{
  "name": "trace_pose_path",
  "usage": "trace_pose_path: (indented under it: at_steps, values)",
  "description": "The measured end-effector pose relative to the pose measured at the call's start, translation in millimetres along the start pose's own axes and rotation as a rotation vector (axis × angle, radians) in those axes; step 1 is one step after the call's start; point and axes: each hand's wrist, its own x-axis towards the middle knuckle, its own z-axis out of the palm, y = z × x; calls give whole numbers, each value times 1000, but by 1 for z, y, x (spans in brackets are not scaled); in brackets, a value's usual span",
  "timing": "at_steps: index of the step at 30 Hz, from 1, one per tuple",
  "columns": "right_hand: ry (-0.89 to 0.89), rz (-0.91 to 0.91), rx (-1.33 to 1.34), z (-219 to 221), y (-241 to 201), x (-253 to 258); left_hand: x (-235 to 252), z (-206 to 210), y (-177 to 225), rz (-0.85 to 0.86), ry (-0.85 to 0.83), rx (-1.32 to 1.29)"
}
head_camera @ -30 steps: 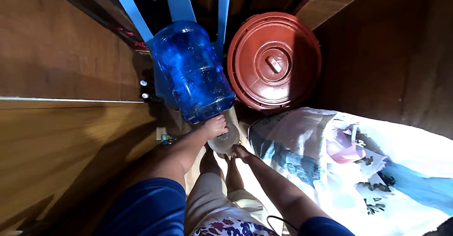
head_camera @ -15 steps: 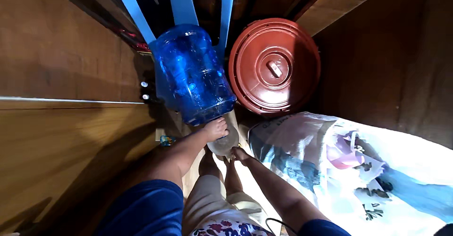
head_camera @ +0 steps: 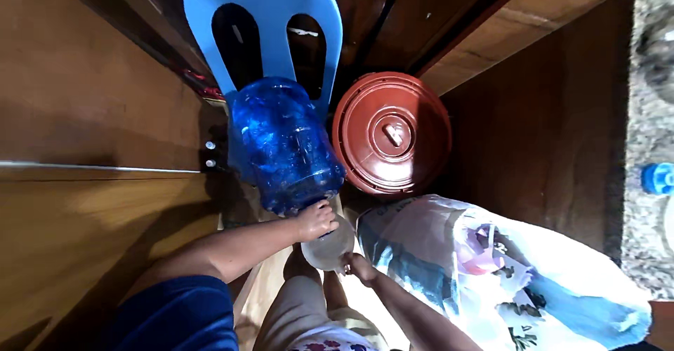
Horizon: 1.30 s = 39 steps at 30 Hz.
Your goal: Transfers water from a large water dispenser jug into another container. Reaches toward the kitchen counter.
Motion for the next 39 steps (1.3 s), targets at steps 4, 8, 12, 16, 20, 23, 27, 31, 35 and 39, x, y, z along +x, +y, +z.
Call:
trace_pose_path:
  at_steps: [4,8,12,16,20,23,27,31,35,39]
  values:
    - [2,-39,41,-5,-13,-38,-16,-47,8,-16,64,-105]
    - [36,-75,31,-4,-53,-73,-40,-102,9,-21,96,-225]
    - [29,-104,20,-6,-80,-100,-57,-146,-13,5,205,-336]
    - [57,-149,3,-11,-103,-131,-70,-181,-48,-38,312,-342]
    - [107,-201,62,-13,-118,-172,-99,-227,-80,-211,443,-479]
    - [145,-258,230,-19,-121,-219,-128,-251,-110,-356,590,-533]
    - [212,-379,350,-41,-109,-294,-154,-257,-139,-514,778,-690]
    - [353,-506,476,-70,-76,-374,-148,-257,-149,-603,826,-746]
    - [527,-658,667,-82,-14,-449,-144,-258,-148,-828,764,-588]
    - [866,-633,835,-73,41,-518,-107,-285,-44,-961,1128,-297]
